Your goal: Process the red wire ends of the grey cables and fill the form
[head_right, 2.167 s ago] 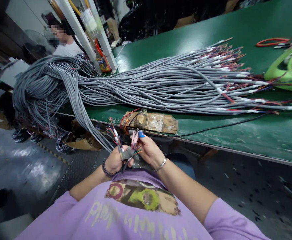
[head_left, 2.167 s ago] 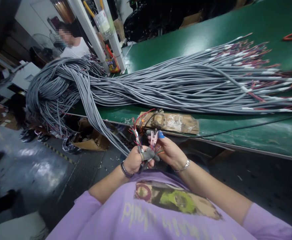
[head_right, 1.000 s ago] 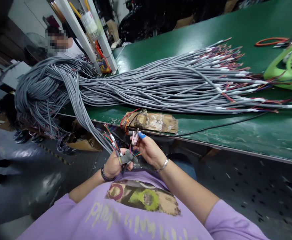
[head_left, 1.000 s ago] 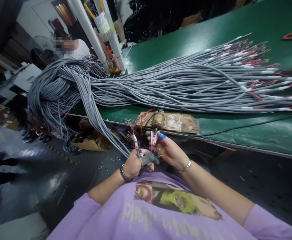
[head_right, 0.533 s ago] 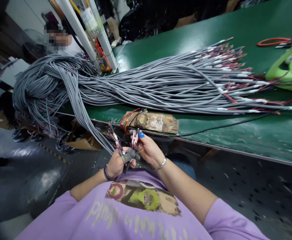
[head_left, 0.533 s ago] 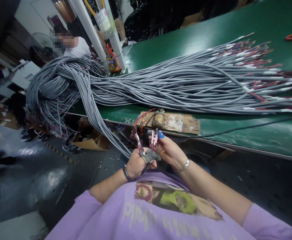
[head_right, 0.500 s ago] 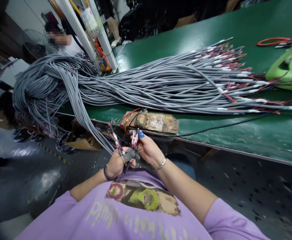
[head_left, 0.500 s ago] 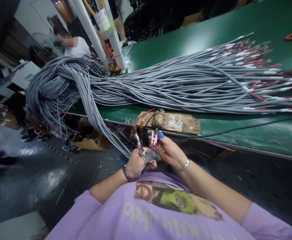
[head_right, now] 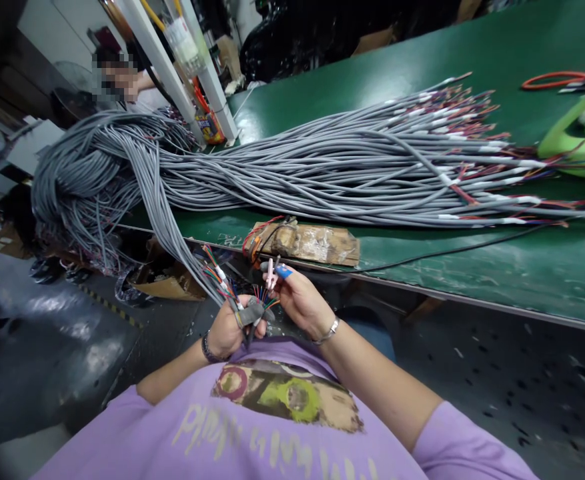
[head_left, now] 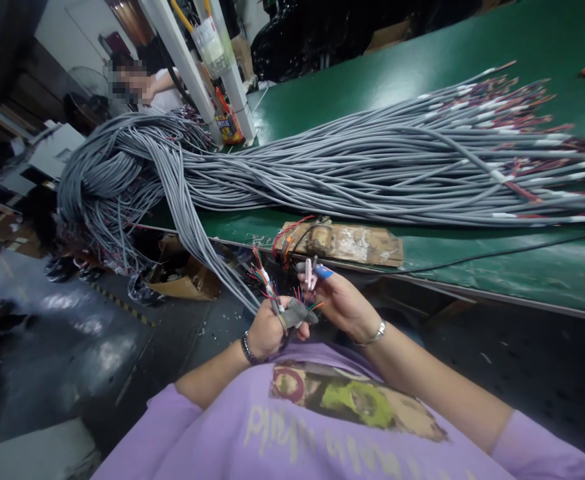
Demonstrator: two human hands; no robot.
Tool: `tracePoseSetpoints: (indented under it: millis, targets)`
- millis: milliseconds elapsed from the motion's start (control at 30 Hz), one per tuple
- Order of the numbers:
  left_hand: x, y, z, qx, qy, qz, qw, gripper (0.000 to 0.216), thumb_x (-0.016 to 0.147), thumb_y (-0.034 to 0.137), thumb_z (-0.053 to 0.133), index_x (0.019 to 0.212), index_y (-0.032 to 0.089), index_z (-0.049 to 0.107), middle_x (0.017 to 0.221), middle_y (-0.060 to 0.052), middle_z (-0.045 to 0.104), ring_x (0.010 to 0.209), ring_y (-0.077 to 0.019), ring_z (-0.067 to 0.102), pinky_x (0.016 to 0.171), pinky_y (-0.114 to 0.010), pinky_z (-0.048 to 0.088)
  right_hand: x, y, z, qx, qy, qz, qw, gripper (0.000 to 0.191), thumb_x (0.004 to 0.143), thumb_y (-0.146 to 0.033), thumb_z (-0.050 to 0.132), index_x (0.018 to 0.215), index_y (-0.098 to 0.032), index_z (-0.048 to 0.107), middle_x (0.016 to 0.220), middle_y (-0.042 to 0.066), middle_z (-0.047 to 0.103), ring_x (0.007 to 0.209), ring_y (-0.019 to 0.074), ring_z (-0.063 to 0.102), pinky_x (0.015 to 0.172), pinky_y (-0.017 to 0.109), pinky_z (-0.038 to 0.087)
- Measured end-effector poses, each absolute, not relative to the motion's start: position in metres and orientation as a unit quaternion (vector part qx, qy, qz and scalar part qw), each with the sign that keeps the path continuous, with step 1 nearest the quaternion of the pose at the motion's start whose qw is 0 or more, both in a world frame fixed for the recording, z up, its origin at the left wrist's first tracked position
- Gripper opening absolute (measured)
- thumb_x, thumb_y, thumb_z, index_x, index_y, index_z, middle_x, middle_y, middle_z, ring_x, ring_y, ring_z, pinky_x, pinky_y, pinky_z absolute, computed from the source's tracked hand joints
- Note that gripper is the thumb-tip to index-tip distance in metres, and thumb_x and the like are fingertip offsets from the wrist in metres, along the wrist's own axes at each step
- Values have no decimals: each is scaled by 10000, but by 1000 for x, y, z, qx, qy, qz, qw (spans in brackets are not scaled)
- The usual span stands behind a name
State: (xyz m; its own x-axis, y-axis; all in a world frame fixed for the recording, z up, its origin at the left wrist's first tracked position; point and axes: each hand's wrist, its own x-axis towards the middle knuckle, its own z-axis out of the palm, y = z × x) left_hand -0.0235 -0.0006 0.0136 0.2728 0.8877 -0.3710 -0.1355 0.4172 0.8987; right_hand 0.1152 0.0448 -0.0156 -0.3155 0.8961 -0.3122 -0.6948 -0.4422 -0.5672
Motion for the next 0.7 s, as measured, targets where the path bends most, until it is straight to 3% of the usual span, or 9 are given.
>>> tracePoseSetpoints:
  millis: [100, 233, 400, 700]
  targets:
    - [-25, 3, 12, 383, 477, 365, 702, 483, 585, 596, 765, 594, 127, 651, 459, -34, 599, 383, -96, 494, 400, -205, 336, 114, 43, -18, -322, -207, 763, 522, 300, 703, -481, 746, 776, -192, 712, 707, 23, 680, 627, 139, 558, 571, 263, 435]
    - [-24, 7, 11, 373, 473, 359, 713, 481, 575, 582, 775, 606, 118, 652, 455, -35, 596, 380, -94, 494, 393, -201, 310, 112, 43, -20, -330, -231, 734, 547, 411, 655, -593, 745, 747, -195, 705, 672, 13, 661, 593, 131, 528, 549, 260, 416]
    - [-20, 10, 11, 364, 479, 351, 718, 502, 543, 598, 778, 596, 118, 640, 453, -42, 597, 378, -105, 503, 388, -205, 312, 111, 48, -18, -292, -184, 789, 508, 343, 614, -522, 809, 727, -212, 716, 664, 11, 673, 564, 123, 531, 533, 248, 459]
    - [-20, 10, 5, 379, 486, 343, 709, 497, 575, 600, 754, 607, 115, 648, 461, -47, 599, 391, -111, 517, 388, -204, 278, 110, 52, -23, -273, -162, 793, 519, 262, 618, -430, 836, 708, -218, 712, 629, -16, 671, 548, 108, 571, 523, 214, 492]
